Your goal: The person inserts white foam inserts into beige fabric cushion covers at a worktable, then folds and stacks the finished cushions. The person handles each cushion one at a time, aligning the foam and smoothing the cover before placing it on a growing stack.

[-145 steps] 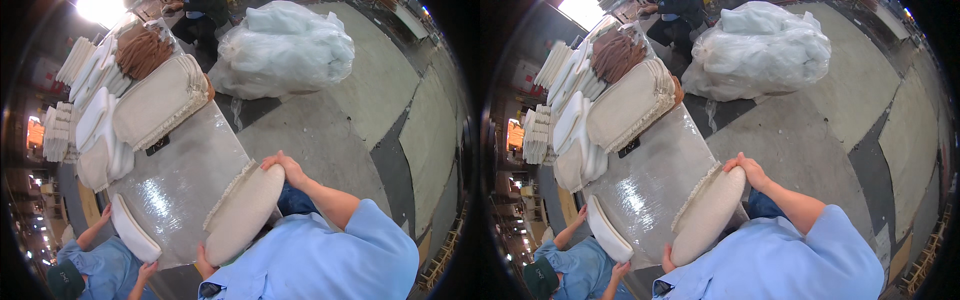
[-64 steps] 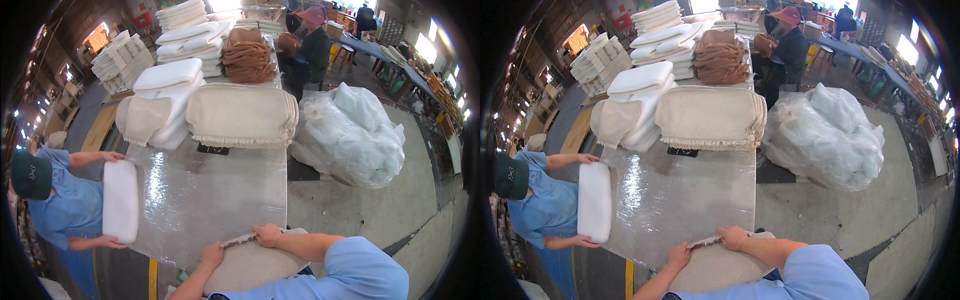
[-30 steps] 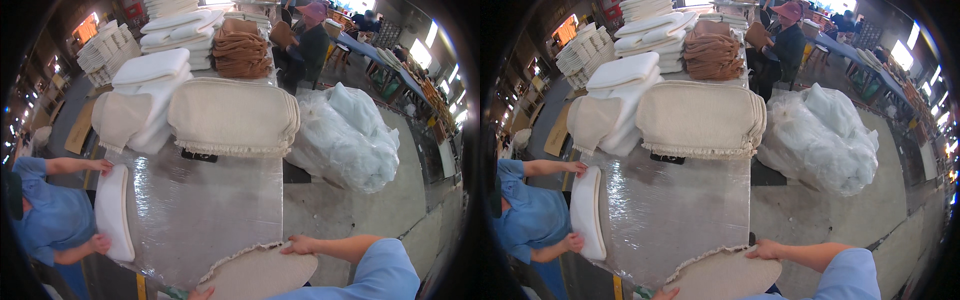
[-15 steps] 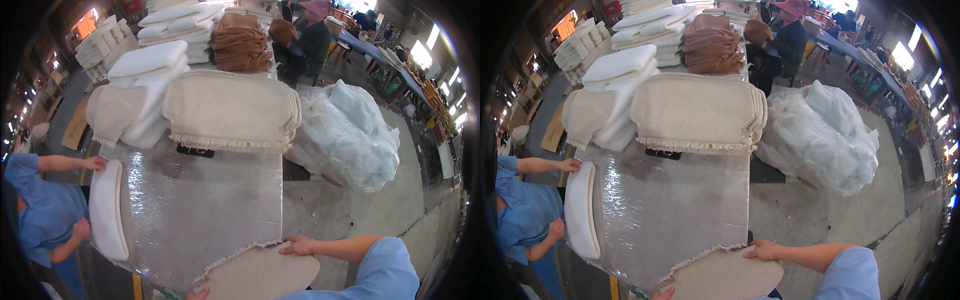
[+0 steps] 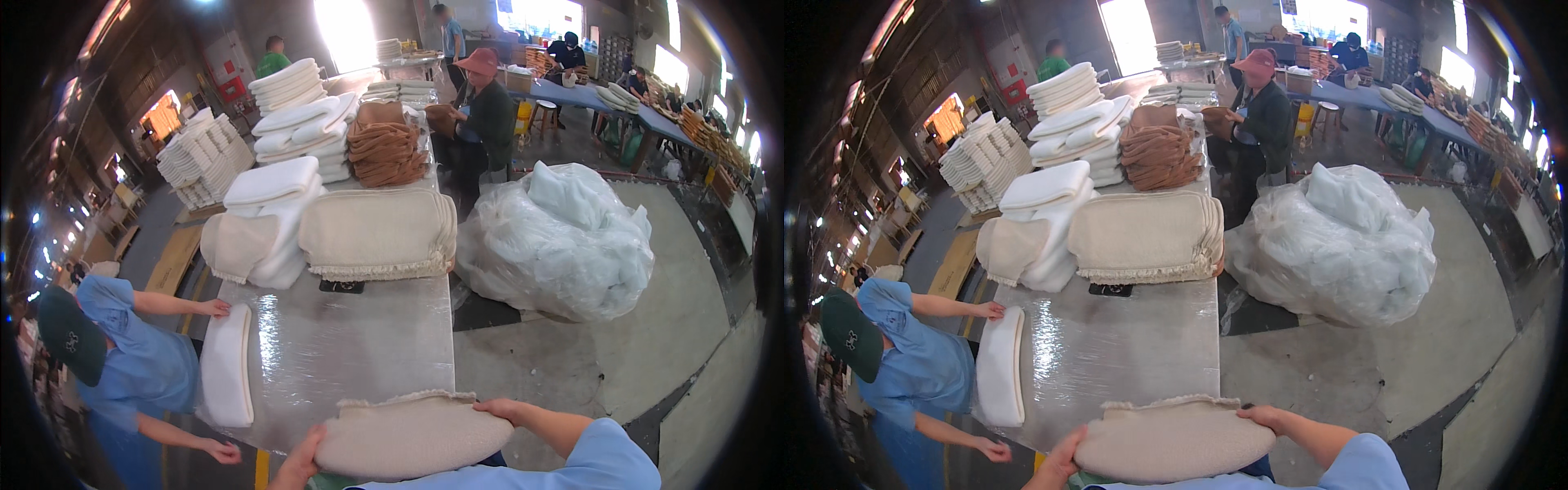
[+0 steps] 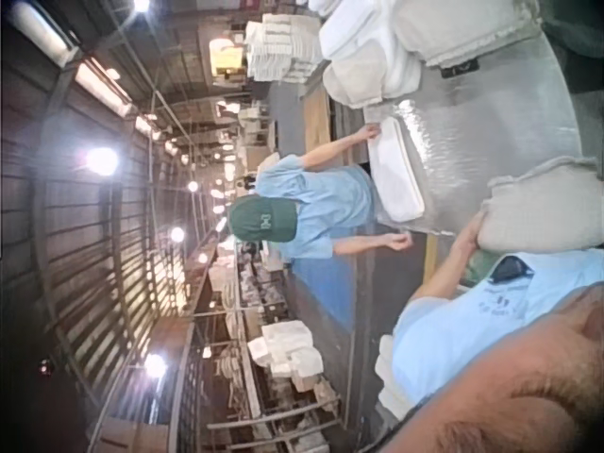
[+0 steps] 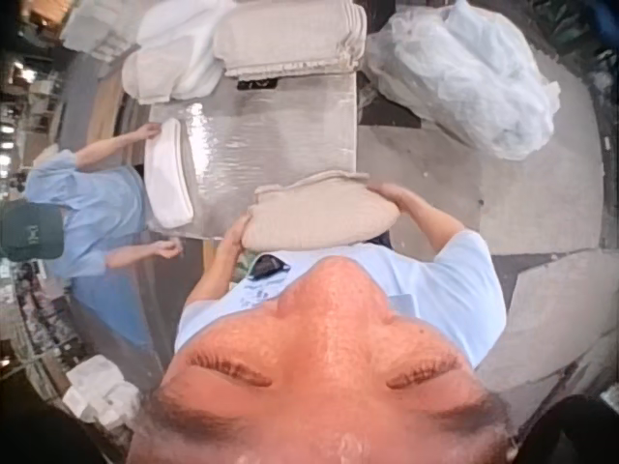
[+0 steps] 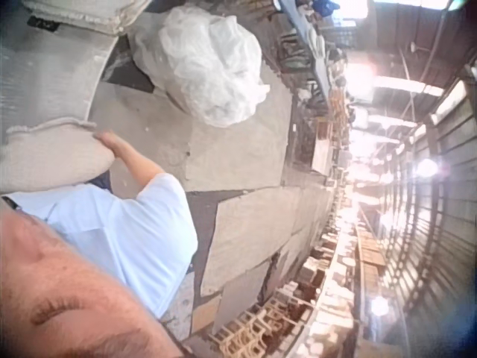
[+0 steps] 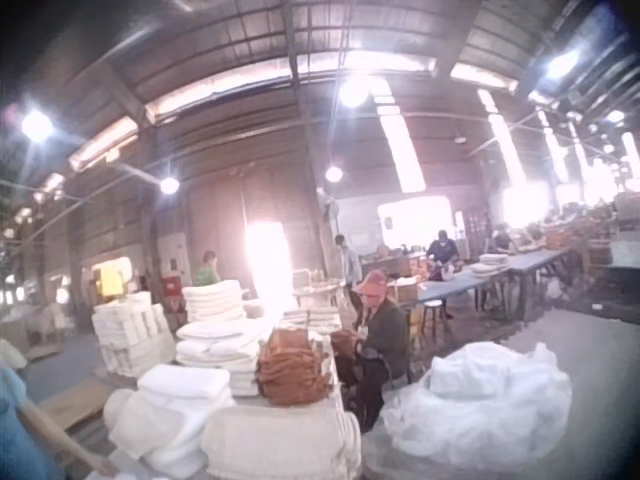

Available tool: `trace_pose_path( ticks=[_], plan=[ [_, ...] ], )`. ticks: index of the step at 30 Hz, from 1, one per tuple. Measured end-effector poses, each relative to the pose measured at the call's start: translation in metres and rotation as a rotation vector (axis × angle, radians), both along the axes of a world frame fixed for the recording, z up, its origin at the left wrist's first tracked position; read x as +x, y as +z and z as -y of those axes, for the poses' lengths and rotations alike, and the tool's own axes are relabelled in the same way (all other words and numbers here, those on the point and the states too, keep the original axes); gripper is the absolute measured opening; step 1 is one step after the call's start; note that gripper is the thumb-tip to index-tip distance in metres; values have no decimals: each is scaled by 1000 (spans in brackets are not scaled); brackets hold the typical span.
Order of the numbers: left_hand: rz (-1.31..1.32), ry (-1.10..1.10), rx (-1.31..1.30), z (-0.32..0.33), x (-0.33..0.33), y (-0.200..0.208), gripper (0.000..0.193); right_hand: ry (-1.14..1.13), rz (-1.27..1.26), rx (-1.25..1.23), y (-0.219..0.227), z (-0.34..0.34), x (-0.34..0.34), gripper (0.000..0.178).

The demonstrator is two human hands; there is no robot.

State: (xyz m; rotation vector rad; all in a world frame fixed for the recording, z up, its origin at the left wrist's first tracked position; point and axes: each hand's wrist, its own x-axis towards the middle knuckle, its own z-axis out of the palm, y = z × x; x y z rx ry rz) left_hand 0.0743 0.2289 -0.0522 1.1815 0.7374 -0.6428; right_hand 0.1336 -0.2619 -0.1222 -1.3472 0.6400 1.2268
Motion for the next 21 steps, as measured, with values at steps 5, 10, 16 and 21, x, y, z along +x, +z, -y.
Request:
trace_pose_path(
  ticks=[5,10,16,21],
  plan=[
    [408,390,94,39,47,6,47,-317,-168,279,-23,3,-44,48],
    [624,472,133,89,136,42,49,-457,-123,430,-9,0,-56,44],
    [738,373,48,101,226,56,50,-566,-192,724,7,-28,-63,42],
    [731,313,23,128,263,0,55,-718,-292,589,-31,-42,-69,50]
  ],
)
